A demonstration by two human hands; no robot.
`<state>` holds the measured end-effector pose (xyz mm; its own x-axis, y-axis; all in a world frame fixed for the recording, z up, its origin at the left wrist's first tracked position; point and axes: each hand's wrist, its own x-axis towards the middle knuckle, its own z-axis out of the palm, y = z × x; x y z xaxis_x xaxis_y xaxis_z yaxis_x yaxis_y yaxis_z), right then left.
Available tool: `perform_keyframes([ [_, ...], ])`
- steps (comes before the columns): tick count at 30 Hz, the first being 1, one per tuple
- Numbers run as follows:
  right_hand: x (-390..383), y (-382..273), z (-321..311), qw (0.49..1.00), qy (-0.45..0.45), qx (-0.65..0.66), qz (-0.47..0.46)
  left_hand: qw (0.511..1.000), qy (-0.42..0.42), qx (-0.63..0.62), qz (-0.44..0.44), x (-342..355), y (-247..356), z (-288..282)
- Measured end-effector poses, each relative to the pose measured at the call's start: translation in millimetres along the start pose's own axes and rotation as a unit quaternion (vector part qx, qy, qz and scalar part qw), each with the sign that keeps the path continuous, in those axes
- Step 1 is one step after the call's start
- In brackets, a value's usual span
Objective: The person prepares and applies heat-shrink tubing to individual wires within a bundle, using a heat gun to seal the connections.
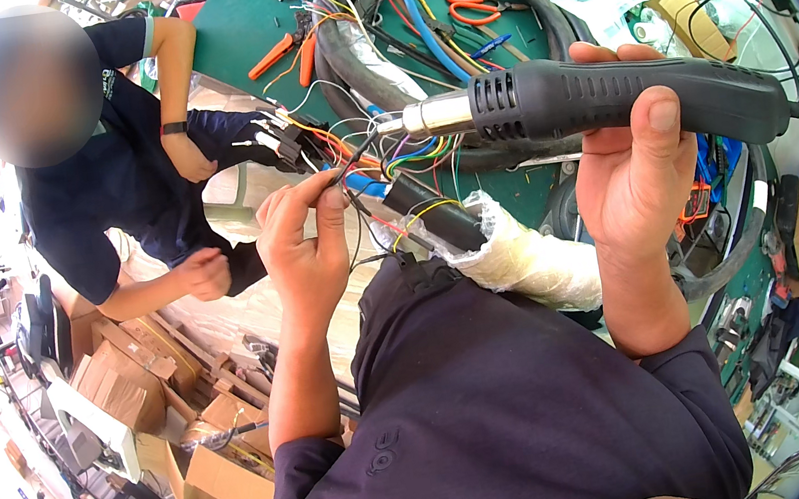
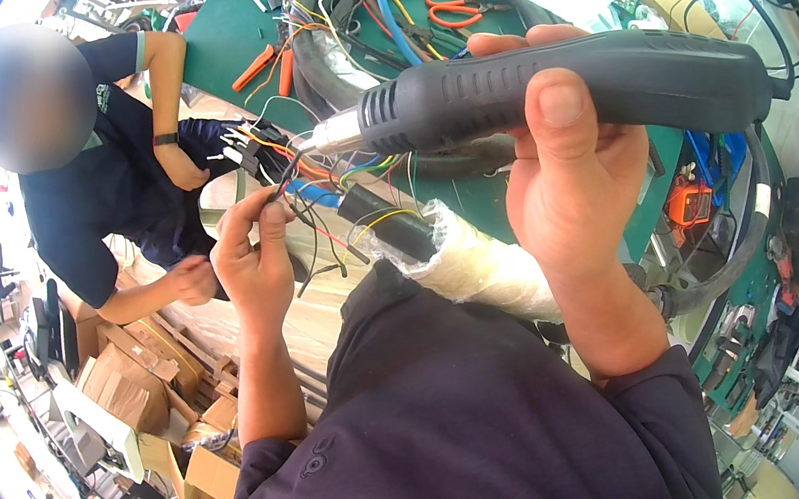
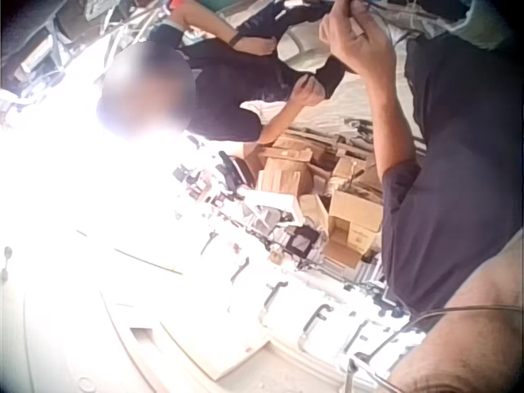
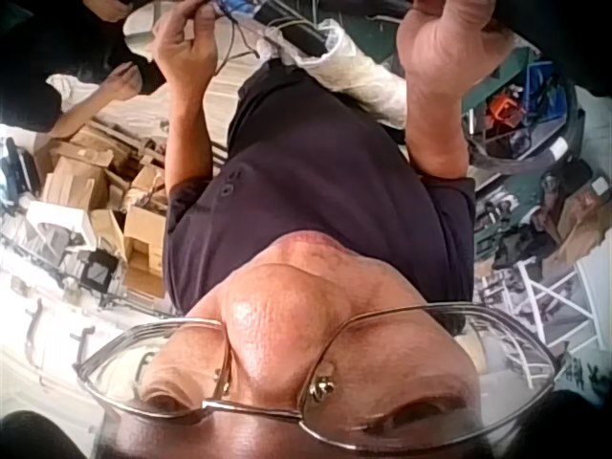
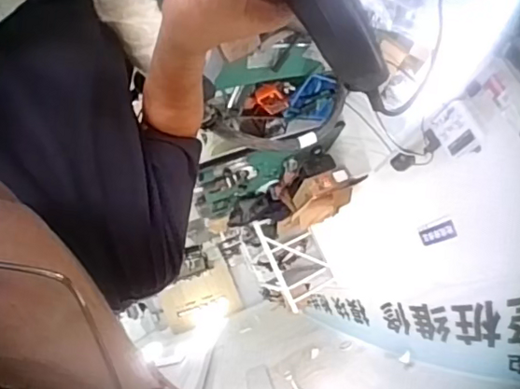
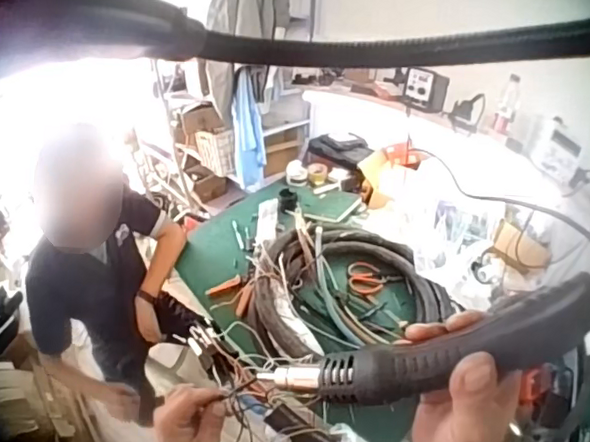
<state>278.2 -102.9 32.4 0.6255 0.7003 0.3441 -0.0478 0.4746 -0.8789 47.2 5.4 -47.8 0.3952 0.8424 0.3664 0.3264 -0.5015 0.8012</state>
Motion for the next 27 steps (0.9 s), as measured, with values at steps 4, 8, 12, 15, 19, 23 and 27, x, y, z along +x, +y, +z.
perform_keyframes([
  [4, -6, 6, -13, 0.998, 0.025, 0.004, 0.053, 0.991, -0.066, 0.107, 0.040, 0, 9, -11],
  [8, -20, 25, -28, 0.981, 0.094, 0.015, 0.171, 0.986, -0.100, 0.130, 0.037, -10, 0, -8],
  [12, -33, 47, -39, 0.954, 0.141, 0.063, 0.257, 0.979, -0.143, 0.142, 0.044, -17, -4, -9],
  [15, -39, 61, -46, 0.930, 0.168, 0.068, 0.319, 0.977, -0.154, 0.135, 0.060, -17, -6, -9],
  [19, -41, 77, -52, 0.907, 0.182, 0.061, 0.374, 0.980, -0.163, -0.012, -0.110, -28, -7, -3],
  [23, -42, 82, -54, 0.903, 0.185, 0.068, 0.382, 0.982, -0.168, 0.085, -0.001, -23, -15, -5],
  [27, -40, 84, -54, 0.897, 0.209, 0.070, 0.384, 0.972, -0.159, 0.154, 0.074, -19, -16, -6],
])
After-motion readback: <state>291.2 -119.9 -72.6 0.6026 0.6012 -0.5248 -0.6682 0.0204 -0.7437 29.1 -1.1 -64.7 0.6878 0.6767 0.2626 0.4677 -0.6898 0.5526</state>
